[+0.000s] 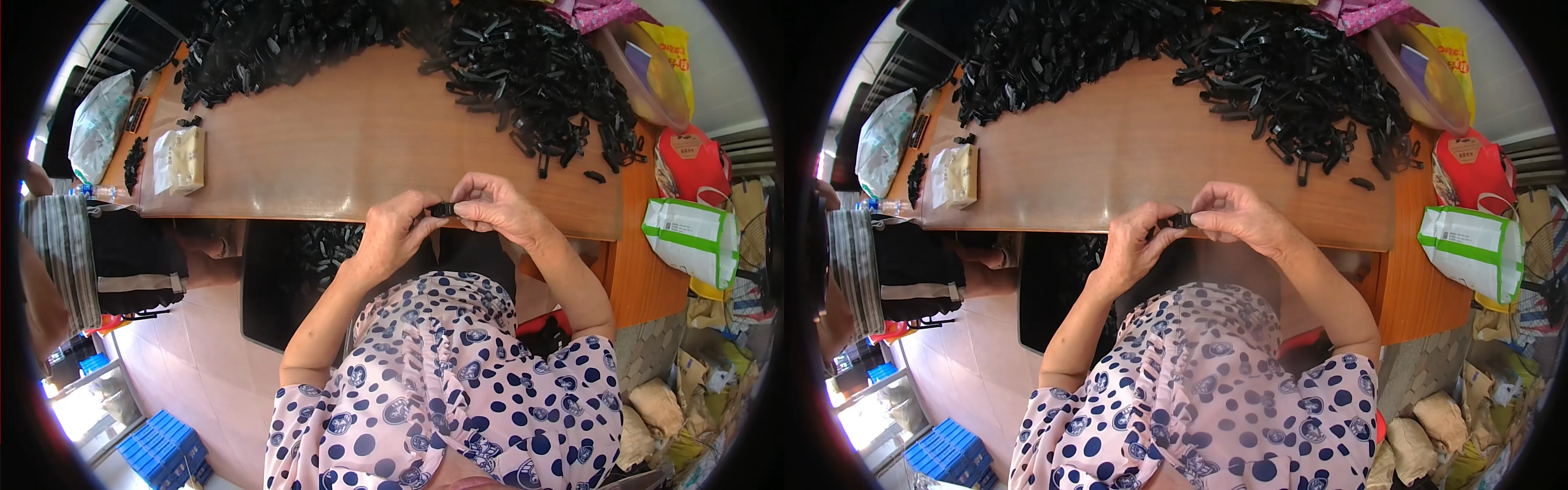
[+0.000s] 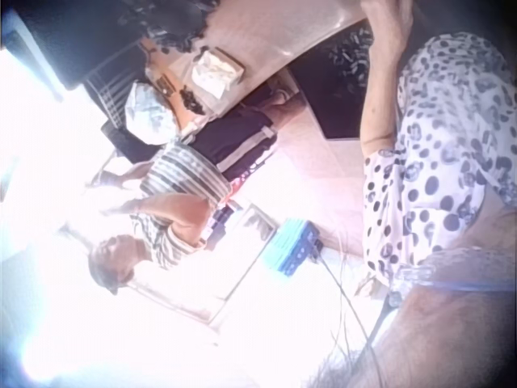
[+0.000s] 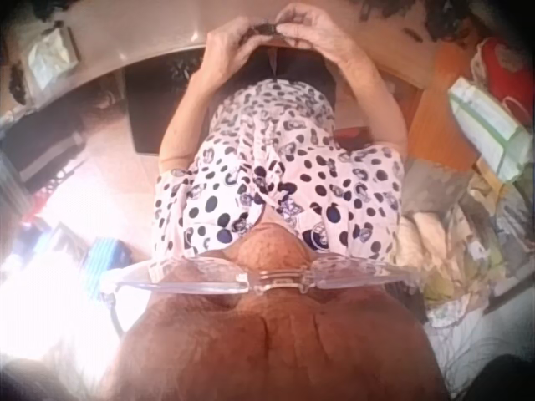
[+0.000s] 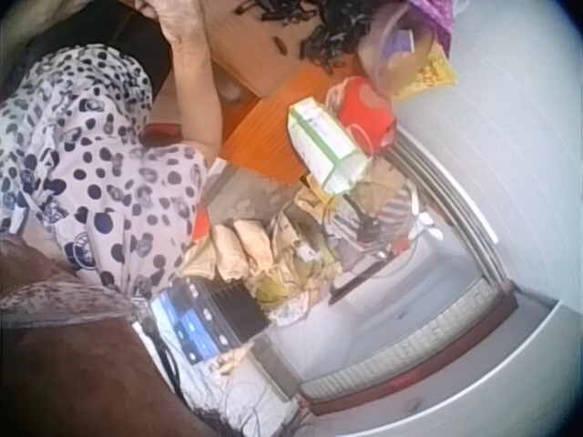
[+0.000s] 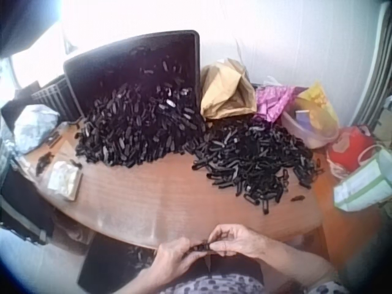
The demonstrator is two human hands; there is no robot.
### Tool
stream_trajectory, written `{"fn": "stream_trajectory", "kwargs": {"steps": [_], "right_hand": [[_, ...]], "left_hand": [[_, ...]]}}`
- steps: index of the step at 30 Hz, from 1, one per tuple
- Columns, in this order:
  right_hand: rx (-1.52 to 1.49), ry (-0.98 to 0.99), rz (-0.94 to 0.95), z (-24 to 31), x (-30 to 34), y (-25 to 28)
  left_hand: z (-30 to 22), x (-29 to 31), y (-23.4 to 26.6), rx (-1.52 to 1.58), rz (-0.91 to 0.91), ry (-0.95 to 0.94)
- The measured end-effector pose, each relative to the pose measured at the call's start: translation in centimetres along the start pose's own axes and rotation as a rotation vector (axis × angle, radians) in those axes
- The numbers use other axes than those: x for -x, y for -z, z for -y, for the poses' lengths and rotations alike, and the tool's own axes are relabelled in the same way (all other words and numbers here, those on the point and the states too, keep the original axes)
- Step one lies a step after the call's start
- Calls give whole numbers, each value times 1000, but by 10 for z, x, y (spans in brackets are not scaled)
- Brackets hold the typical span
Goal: The person repeatedly takes plastic buckle parts from the table, snaps them together by hand, and places the assembled buckles into a container below.
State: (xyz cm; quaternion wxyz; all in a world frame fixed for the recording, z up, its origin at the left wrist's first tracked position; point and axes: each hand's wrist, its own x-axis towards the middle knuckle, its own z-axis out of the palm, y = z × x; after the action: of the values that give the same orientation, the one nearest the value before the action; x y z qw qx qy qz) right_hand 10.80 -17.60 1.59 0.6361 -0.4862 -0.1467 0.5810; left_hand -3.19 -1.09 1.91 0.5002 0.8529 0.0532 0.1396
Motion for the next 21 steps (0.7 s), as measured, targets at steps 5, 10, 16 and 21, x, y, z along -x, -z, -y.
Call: {"fn": "stream_trajectory", "kwargs": {"steps": [5,10,16,21], "right_hand": [[114,-145,20,3,-5,-3],[39,-215,125,-7,-14,1],[26,-119,280,-12,-30,-18],[-243,-166,505,-25,-35,-34]], "left_hand": [[1,2,4,-199,-21,-176],[2,9,1,-177,-15,-153],[12,9,6,380,-112,176],[23,26,12,832,-115,423]]}}
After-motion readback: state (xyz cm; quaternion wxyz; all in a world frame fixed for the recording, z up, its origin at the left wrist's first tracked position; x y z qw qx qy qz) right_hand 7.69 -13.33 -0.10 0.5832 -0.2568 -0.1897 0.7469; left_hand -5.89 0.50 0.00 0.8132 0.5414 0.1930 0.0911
